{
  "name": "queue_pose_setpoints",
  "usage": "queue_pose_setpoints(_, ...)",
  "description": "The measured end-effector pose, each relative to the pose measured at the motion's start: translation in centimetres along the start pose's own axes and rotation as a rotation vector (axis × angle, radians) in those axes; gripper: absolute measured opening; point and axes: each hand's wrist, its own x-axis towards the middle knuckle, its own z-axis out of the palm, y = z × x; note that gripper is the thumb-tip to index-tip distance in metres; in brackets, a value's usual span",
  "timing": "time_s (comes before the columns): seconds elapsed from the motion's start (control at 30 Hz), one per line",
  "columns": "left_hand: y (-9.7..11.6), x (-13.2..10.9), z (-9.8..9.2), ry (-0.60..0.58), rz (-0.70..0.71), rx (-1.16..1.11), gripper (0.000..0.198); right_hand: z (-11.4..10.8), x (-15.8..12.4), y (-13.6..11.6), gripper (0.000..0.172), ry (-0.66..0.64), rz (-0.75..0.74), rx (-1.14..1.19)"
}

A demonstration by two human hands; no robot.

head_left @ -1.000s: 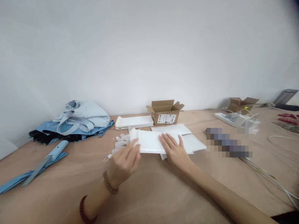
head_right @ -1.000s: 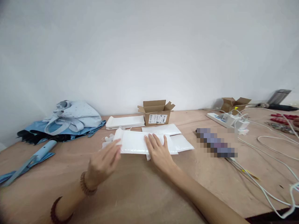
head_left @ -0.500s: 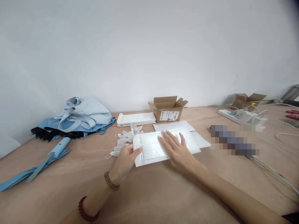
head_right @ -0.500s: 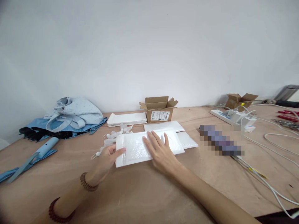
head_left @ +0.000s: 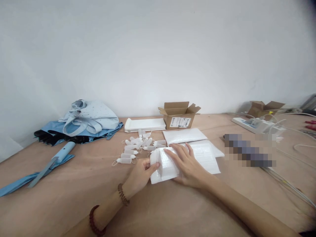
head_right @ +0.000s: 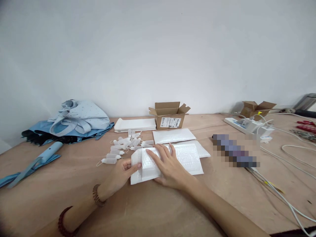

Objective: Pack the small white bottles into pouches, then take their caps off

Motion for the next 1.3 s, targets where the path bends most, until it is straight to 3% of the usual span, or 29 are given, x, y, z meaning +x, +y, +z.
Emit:
queue_pose_setpoints(0.17, 0.1, 0.5, -1.6, 0.145, 0.129, 0.300, 0.030, -0.3, 0.0, 0.9, 0.067, 0.039, 0.023, -0.018)
queue_pose_setpoints(0.3, 0.2, 1.4, -5.6, 0.449, 0.374, 0.715, 0.026, -0.1, -0.2, 2.1, 0.060, 0.091, 0.082, -0.042)
queue_pose_setpoints(0.37, 0.1, 1.9, -8.1, 0.533, 0.379, 0.877, 0.027, 0.2, -0.3, 2.8, 0.057, 0.114, 0.103, -0.052)
queue_pose_setpoints(0.5, -0.5, 2.4, -12.1, 0.410, 0.338, 1.013, 0.028, 0.6, -0.3, 3.6, 0.052, 0.140, 0.134, -0.053)
queue_pose_setpoints(0.6, -1.2, 2.5, -13.2, 0.302, 0.261, 0.951, 0.033, 0.8, -0.3, 3.9, 0.052, 0.136, 0.138, -0.030)
queue_pose_setpoints(0.8, -1.0, 2.4, -13.5, 0.307, 0.148, 0.822, 0.030, 0.8, -0.3, 4.0, 0.056, 0.126, 0.153, 0.010)
queue_pose_setpoints(0.97, 0.9, 1.9, -13.4, 0.572, 0.192, 0.716, 0.031, 0.7, -0.2, 3.8, 0.056, 0.113, 0.160, 0.019)
queue_pose_setpoints(1.07, 1.5, 1.6, -12.1, 0.687, 0.266, 0.532, 0.029, 0.8, -0.2, 3.7, 0.056, 0.112, 0.160, 0.023)
queue_pose_setpoints(1.2, 1.9, 1.1, -8.6, 0.533, 0.275, 0.277, 0.030, 0.9, -0.1, 3.7, 0.056, 0.114, 0.160, 0.031)
queue_pose_setpoints(1.3, 1.7, 0.7, -5.8, 0.402, 0.318, 0.402, 0.026, 0.9, -0.1, 3.6, 0.059, 0.115, 0.164, 0.050)
